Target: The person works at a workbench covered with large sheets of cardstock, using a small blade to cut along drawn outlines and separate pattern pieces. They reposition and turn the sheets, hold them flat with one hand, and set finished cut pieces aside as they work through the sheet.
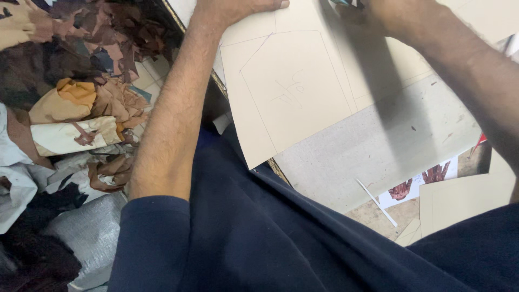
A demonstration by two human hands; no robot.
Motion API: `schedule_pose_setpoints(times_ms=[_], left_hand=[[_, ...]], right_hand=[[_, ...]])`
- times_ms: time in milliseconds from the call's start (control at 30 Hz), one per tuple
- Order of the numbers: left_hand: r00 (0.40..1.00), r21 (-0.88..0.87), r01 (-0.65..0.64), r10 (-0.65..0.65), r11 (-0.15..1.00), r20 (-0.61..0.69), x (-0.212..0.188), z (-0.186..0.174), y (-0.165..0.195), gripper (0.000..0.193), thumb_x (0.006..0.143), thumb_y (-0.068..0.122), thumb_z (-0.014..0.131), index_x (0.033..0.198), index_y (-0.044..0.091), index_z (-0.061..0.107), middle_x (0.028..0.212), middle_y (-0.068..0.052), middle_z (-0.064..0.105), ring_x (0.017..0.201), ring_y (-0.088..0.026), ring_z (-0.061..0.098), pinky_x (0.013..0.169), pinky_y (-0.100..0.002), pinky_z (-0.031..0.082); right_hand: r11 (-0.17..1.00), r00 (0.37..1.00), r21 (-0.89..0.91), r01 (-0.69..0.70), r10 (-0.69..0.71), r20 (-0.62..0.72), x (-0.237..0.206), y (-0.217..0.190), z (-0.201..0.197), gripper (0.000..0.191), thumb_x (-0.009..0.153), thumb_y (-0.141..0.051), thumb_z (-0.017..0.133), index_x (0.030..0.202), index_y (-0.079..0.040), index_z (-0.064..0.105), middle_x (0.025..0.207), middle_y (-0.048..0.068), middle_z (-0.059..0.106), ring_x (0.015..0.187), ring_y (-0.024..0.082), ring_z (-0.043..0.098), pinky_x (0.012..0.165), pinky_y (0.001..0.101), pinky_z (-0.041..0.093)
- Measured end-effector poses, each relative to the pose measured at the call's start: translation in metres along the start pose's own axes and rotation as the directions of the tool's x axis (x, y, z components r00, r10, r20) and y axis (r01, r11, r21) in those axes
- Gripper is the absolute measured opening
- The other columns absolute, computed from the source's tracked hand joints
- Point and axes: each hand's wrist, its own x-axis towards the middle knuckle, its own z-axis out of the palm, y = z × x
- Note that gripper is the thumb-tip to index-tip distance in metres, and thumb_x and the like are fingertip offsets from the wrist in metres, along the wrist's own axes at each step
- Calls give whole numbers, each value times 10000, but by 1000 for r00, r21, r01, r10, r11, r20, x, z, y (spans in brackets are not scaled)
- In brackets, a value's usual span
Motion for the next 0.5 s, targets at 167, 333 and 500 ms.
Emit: schedule_pose_setpoints(times_ms=[167,333,500], left_hand=[[1000,15,3,-3,1000,13,-1,3,-4,721,972,520,835,1177,-150,662,759,-267,733,584,-291,758,420,-333,604],[999,30,44,-44,999,6,-2,3,-4,754,959,546,831,1181,-152,651,760,-269,731,580,-291,757,421,-333,608],[1000,78,11,-9,997,-19,1,4,-4,757,960,554,846,1173,-147,658,759,-264,736,577,-286,754,428,-340,606]], right_hand=[[983,994,-148,109,-108,15,-7,7,8,240,1163,-164,556,1242,27,677,968,189,733,841,259,742,726,352,629],[952,942,-12,306,-304,-145,-20,7,14,247,1048,-107,645,1254,29,656,1010,182,716,865,272,721,727,350,607],[965,961,-70,254,-260,-93,-31,14,20,314,988,34,693,1298,-11,720,1026,168,749,877,257,747,716,362,619]])
